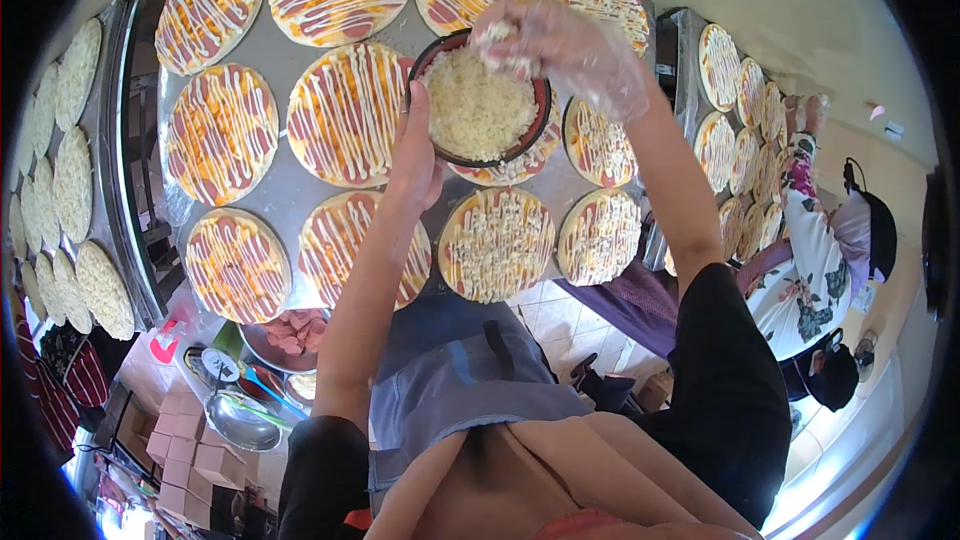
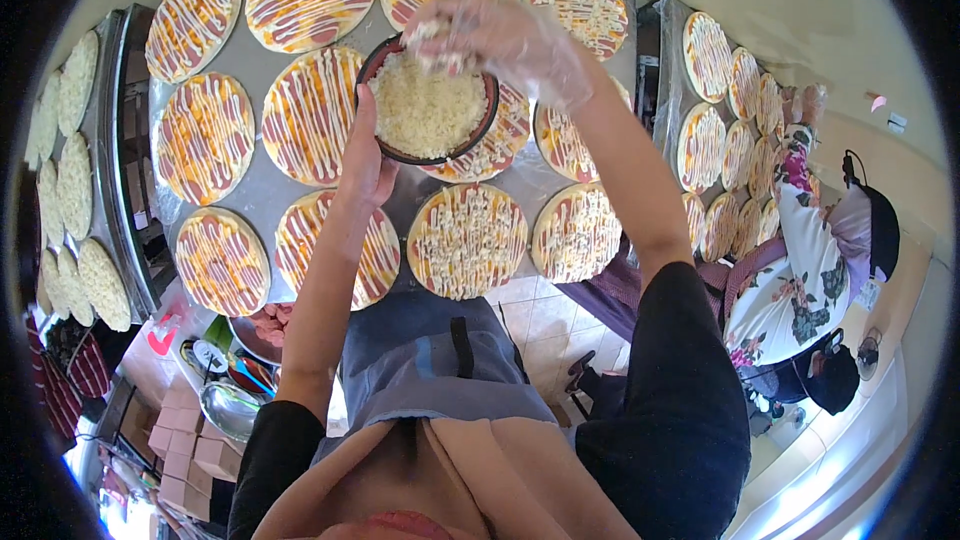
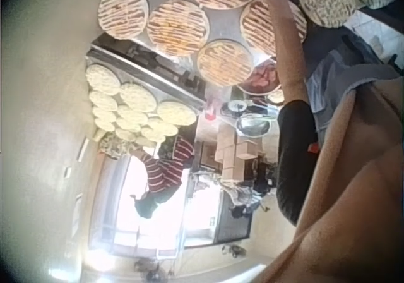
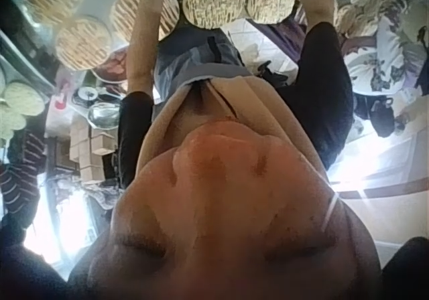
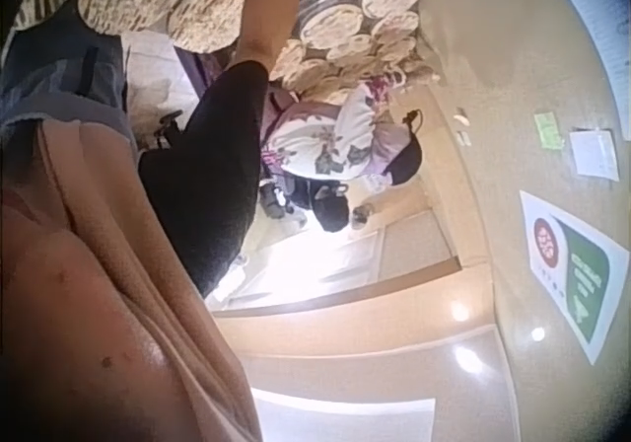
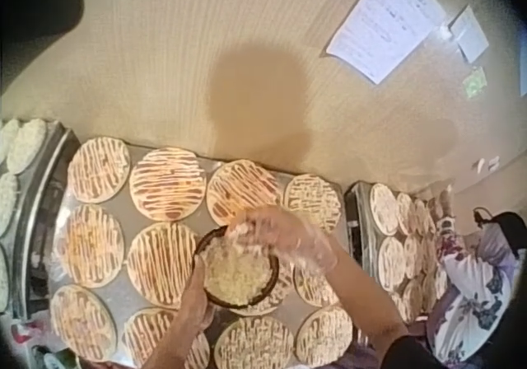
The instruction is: Sprinkling shredded cheese onto multiple pre-sauced pizza crusts on a prep table.
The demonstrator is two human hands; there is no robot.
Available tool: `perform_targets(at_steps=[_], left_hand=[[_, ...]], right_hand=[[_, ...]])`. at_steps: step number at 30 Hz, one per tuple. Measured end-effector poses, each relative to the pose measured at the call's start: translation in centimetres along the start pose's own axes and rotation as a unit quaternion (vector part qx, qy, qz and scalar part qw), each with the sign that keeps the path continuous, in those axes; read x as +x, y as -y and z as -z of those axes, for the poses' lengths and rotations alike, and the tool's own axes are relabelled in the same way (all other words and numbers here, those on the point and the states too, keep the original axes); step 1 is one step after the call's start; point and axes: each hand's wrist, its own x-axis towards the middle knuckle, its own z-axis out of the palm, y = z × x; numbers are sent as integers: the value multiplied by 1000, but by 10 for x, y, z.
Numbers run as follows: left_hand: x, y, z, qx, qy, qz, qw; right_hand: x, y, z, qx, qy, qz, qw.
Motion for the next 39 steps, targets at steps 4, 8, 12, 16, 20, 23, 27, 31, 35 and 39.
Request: perform_targets(at_steps=[4, 8, 12, 16, 20, 23, 27, 31, 35, 39], left_hand=[[4, -2, -2, -4, -10, -22, 1000], [-23, 1, 7, -5, -30, -39, 999], [-59, 13, 18, -5, -88, -13, 996], [-84, 32, 29, -16, -83, -16, 996], [-98, 42, 40, 176, -118, 7, 977], [-105, 47, 35, -10, -91, 12, 996], [-104, 46, 27, -37, -118, 29, 992], [-105, 48, 26, -37, -113, 39, 992], [-106, 52, 29, -46, -105, 32, 993], [-107, 52, 29, -47, -119, 36, 991]], right_hand=[[62, -10, 58, -95, 2, 17, 995], [126, -46, 81, -276, -62, -34, 959], [146, -37, 115, -408, -77, 40, 909], [139, -28, 141, -206, 37, -7, 978], [156, -59, 127, -451, -41, -36, 891], [167, -73, 113, -417, -19, -12, 908], [184, -55, 93, -525, -30, -11, 850], [179, -10, 84, -463, -90, -57, 880], [141, 26, 85, -363, -146, -169, 905], [130, 33, 71, -194, -231, -177, 937]])
